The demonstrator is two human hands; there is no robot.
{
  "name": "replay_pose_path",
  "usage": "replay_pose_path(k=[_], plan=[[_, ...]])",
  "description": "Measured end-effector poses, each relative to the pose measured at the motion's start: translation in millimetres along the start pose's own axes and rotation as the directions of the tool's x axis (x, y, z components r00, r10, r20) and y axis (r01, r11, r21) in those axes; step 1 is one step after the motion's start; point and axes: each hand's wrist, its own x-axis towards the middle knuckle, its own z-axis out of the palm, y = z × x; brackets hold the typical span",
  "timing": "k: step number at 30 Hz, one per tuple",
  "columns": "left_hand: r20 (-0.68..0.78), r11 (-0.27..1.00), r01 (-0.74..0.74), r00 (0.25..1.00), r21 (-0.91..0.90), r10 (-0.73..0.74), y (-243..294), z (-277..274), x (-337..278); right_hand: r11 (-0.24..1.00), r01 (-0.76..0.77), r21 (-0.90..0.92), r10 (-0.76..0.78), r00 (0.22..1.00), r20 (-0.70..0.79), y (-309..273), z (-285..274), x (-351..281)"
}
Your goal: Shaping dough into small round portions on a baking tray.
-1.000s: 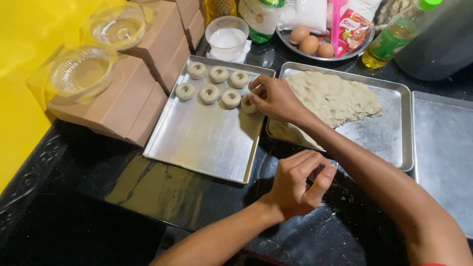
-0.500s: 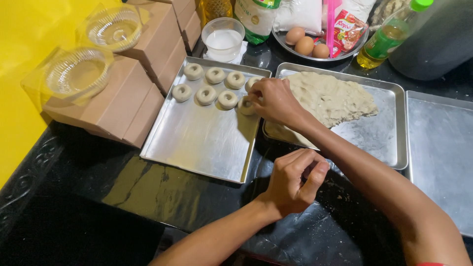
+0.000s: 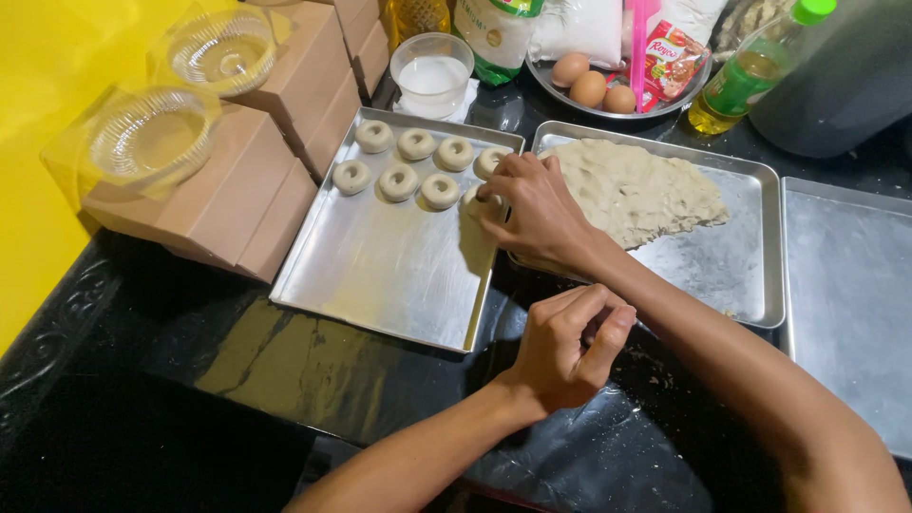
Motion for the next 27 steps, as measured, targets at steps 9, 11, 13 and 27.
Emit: replay_pose_path(k=[9,11,13,27], plan=[[-0.004,1.000,-0.016,1.000,0.027,0.016,-4.7,1.4,-0.1,0.996,-0.049,0.069,0.049,0.999,0.011,9.8,15.0,-5.1],[-0.001,1.000,-0.008,1.000,0.018,0.008,-3.9,1.1,0.1,0.997,-0.033,0.069,0.033,0.999,0.010,8.8,12.9,-5.8],[0.002,1.000,0.001,1.000,0.009,-0.001,-3.3,1.0,0.1,0.997,-0.018,0.070,0.018,1.000,0.009,8.9,12.2,-6.6],[-0.011,0.998,-0.014,1.000,0.055,0.015,-4.5,3.6,1.2,0.984,0.167,-0.063,-0.167,0.986,0.010,-1.3,-1.3,-17.6]])
